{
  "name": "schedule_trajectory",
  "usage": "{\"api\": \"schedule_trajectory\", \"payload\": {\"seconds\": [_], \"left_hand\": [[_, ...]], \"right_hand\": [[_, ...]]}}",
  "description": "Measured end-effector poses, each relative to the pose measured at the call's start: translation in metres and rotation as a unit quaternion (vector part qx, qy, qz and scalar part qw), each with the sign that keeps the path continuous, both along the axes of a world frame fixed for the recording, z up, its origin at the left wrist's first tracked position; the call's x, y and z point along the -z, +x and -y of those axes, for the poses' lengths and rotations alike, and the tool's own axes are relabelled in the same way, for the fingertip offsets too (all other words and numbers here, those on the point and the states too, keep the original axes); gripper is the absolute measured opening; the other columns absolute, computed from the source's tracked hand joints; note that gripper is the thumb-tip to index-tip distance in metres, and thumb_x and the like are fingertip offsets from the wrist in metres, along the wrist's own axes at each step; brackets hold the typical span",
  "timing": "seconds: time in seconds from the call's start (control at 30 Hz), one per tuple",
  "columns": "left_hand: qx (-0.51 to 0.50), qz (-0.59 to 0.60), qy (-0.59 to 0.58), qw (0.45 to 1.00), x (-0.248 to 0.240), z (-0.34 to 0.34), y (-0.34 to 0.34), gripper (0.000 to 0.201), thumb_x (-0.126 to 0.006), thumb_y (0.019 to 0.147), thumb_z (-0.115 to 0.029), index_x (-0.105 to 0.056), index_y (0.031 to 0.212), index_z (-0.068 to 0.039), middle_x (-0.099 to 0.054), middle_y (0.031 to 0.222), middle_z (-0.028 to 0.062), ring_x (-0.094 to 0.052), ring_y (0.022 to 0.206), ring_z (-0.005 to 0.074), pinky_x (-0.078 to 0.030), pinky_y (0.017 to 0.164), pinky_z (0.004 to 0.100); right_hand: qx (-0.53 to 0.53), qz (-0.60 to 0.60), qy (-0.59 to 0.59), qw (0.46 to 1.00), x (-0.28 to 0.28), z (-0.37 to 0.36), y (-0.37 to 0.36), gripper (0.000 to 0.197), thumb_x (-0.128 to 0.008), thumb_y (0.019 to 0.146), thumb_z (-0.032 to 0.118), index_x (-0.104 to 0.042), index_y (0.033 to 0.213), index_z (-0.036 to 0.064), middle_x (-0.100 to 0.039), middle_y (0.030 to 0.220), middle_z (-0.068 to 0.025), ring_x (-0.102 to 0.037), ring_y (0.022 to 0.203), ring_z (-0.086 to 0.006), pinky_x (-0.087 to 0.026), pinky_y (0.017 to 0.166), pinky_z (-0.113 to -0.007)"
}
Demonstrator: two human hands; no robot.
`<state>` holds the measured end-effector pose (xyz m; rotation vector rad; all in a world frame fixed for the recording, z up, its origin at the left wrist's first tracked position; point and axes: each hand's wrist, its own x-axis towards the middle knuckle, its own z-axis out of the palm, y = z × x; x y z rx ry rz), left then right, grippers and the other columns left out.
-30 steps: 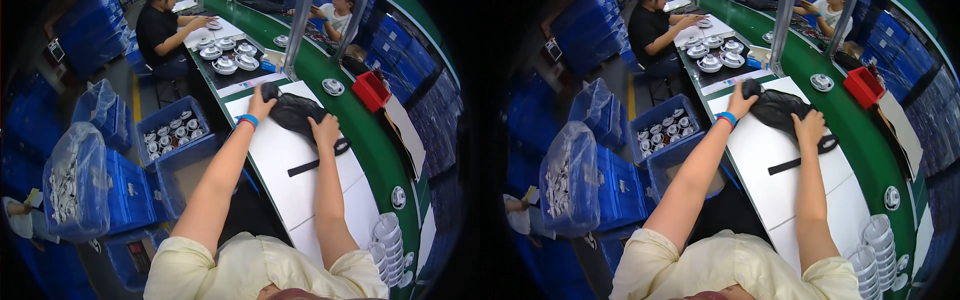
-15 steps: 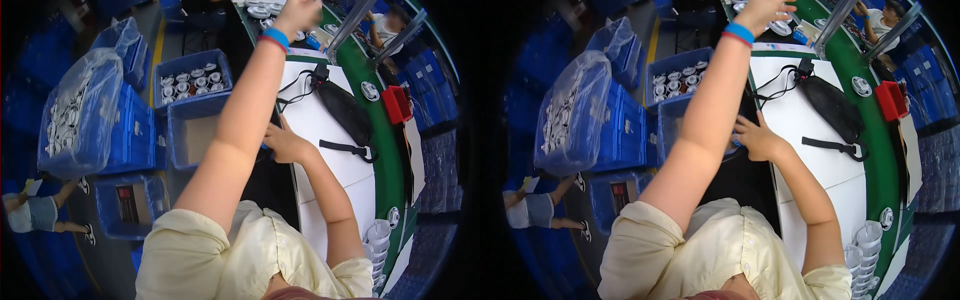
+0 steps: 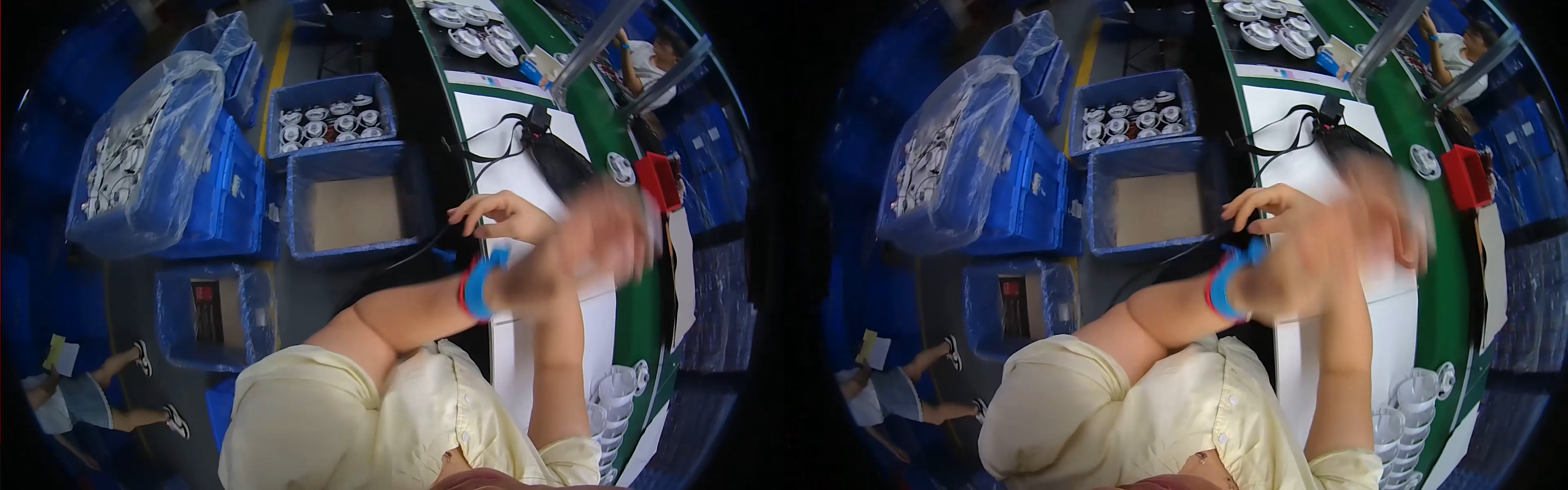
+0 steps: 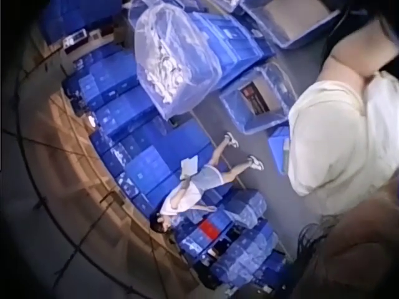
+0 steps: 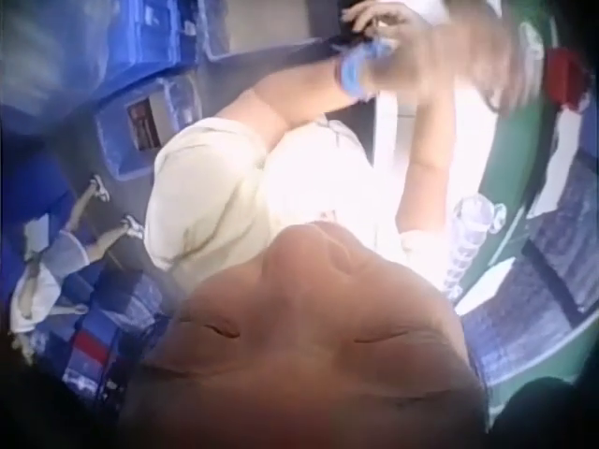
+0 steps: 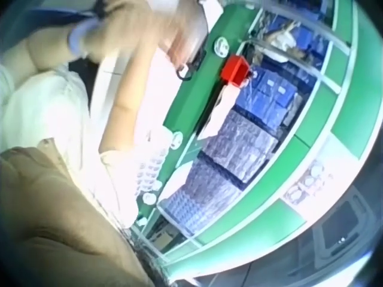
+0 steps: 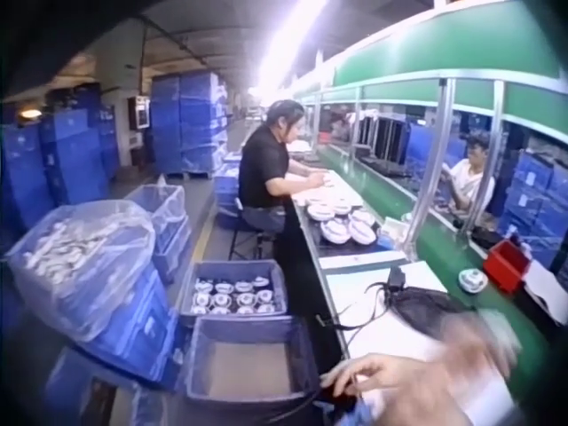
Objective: Assembling circular electronic components by fitting a plastic dome onto a base containing wires and circuits at a factory workbench.
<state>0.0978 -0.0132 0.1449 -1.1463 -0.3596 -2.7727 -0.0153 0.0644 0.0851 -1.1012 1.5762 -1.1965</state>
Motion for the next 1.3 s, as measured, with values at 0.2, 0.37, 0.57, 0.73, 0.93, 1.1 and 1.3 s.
{"api": "schedule_trajectory", "payload": {"seconds": [0.2,0.37,0.57,0.73,0.93,1.1,1.3], "left_hand": [[0.424,-0.047,-0.523,0.738,0.195,0.037,0.034,0.03,-0.055,0.098,-0.025,-0.062,0.113,-0.001,-0.068,0.091,0.0072,-0.065,0.085,0.0172,-0.054,0.076,0.0297],[0.269,0.18,-0.728,0.604,0.275,0.123,-0.004,0.035,-0.056,0.096,-0.035,-0.065,0.105,-0.003,-0.069,0.088,0.0073,-0.064,0.076,0.0147,-0.053,0.067,0.0282],[-0.321,0.19,-0.67,0.642,0.225,0.133,-0.044,0.069,-0.068,0.085,-0.019,-0.036,0.144,-0.004,-0.056,0.123,0.0162,-0.06,0.093,0.0192,-0.051,0.079,0.03],[-0.293,0.158,-0.485,0.809,0.147,0.121,-0.044,0.069,-0.058,0.096,-0.014,-0.018,0.152,-0.007,-0.04,0.142,0.017,-0.059,0.1,0.0189,-0.05,0.085,0.0326],[-0.288,0.266,-0.406,0.826,0.174,0.09,-0.022,0.047,-0.03,0.106,-0.033,-0.043,0.135,0.002,-0.056,0.123,0.0133,-0.061,0.086,0.016,-0.051,0.078,0.0295],[-0.396,0.149,-0.62,0.661,0.184,0.067,-0.01,0.056,-0.057,0.085,0.007,-0.041,0.138,-0.004,-0.028,0.146,0.0171,-0.057,0.1,0.0257,-0.051,0.085,0.0342],[-0.468,0.133,-0.712,0.506,0.22,0.16,-0.025,0.055,-0.047,0.079,0.015,-0.052,0.131,-0.005,-0.028,0.148,0.0232,-0.058,0.103,0.0359,-0.048,0.093,0.0428]], "right_hand": [[0.142,-0.311,0.076,0.937,0.024,0.043,0.031,0.04,-0.053,0.074,-0.011,-0.067,0.107,0.0075,-0.055,0.134,-0.0114,-0.04,0.137,-0.0294,-0.028,0.113,-0.05],[0.04,-0.571,0.216,0.791,0.056,0.05,0.023,0.022,-0.067,0.083,0.016,-0.061,0.103,0.0092,-0.06,0.1,-0.0056,-0.053,0.113,-0.029,-0.04,0.097,-0.058],[0.322,-0.571,0.082,0.751,0.022,0.064,0.006,0.011,-0.06,0.09,0.016,-0.056,0.094,0.0067,-0.057,0.091,-0.0096,-0.055,0.09,-0.0314,-0.048,0.07,-0.041],[0.386,-0.53,0.21,0.725,0.032,0.019,-0.006,0.009,-0.059,0.086,0.008,-0.06,0.095,0.0092,-0.06,0.092,-0.0098,-0.058,0.09,-0.0327,-0.051,0.072,-0.045],[0.307,-0.43,0.128,0.84,-0.001,0.007,-0.006,0.034,-0.055,0.081,0.002,-0.065,0.113,0.0089,-0.066,0.106,-0.0128,-0.067,0.091,-0.0308,-0.052,0.081,-0.04],[0.311,-0.697,0.205,0.613,0.031,0.006,-0.077,0.033,-0.065,0.082,0.02,-0.064,0.115,0.0167,-0.055,0.135,-0.0077,-0.042,0.133,-0.0302,-0.036,0.1,-0.055],[0.305,-0.676,0.225,0.632,0.038,-0.032,-0.081,0.018,-0.072,0.066,0.009,-0.067,0.084,0.0067,-0.061,0.106,-0.0095,-0.046,0.126,-0.038,-0.045,0.094,-0.049]]}}
